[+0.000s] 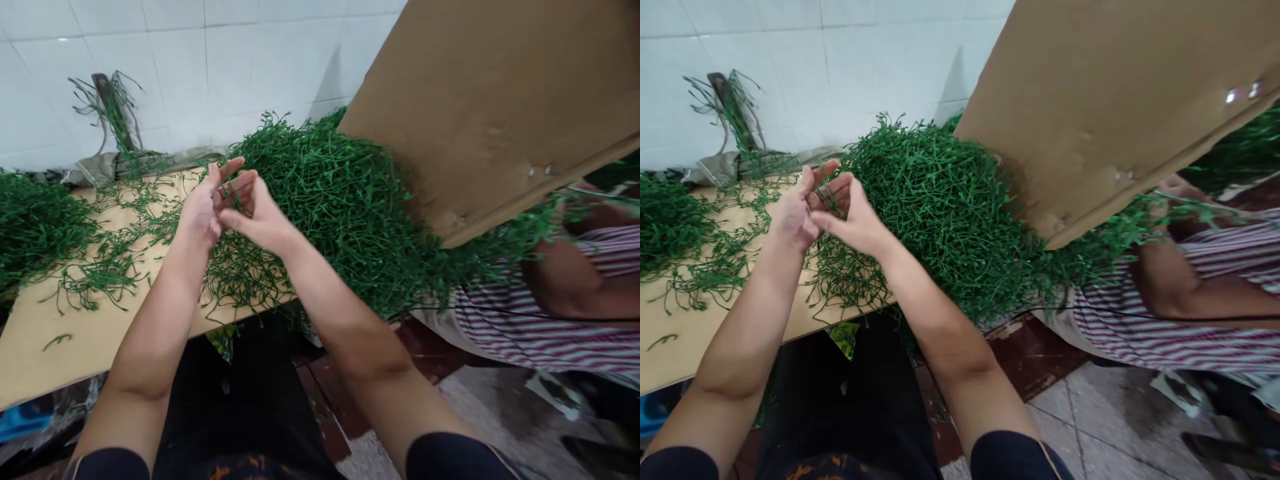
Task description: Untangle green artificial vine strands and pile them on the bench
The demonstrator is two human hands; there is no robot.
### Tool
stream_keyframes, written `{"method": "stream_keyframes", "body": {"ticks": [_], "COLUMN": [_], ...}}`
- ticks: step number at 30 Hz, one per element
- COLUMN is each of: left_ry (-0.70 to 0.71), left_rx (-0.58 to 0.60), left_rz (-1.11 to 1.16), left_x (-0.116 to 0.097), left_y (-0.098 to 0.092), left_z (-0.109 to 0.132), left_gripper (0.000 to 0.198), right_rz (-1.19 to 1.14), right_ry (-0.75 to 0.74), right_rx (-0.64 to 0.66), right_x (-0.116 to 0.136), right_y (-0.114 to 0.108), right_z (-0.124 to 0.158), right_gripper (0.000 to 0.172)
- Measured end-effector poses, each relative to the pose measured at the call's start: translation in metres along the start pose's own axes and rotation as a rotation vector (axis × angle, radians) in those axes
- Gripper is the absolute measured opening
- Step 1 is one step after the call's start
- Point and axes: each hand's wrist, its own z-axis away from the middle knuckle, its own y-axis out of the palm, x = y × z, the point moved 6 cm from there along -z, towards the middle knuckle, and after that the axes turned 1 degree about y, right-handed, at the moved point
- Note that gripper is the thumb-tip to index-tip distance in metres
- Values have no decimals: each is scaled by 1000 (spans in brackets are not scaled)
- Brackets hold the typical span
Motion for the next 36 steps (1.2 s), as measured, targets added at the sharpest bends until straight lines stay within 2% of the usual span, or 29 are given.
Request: {"method": "stream_keyframes", "body": {"ticks": [1,3,5,7,11,15,17,19,22,26,28,30,32,34,36], "left_ry": [-17,-49,-64,-49,0,25,28,21,10,-20,-24,-30,-45,-60,-71], "left_rx": [-21,-55,-97,-158,-287,-402,-428,-406,-347,-330,-323,-308,-287,-262,-234], "left_rz": [-38,-108,-160,-206,-282,-235,-206,-202,-201,-220,-234,-244,-253,-258,-261], "left_x": [2,6,7,4,-8,-22,-26,-26,-22,-20,-21,-20,-17,-12,-5], "left_y": [-3,-10,-18,-29,-56,-85,-96,-101,-101,-98,-96,-93,-87,-79,-70], "left_z": [1,4,7,9,10,15,18,20,23,26,29,30,31,29,26], "left_gripper": [51,52,53,54,54,53,52,52,50,50,50,49,47,47,47], "right_rz": [-17,-37,-12,52,179,203,172,148,149,137,234,427,551,467,242], "right_ry": [33,102,157,190,201,259,313,358,381,355,296,221,159,121,102], "right_rx": [5,-7,-28,-22,-22,-130,-173,-195,-200,-172,-198,-275,-332,-284,-158], "right_x": [-8,-18,-21,-21,-25,-44,-56,-64,-69,-66,-61,-52,-39,-27,-16], "right_y": [10,20,20,14,-6,-31,-42,-48,-49,-44,-45,-46,-43,-29,-7], "right_z": [6,14,18,20,28,42,49,54,58,57,55,53,52,49,44], "right_gripper": [70,57,39,28,32,39,42,43,41,35,27,21,25,34,44]}}
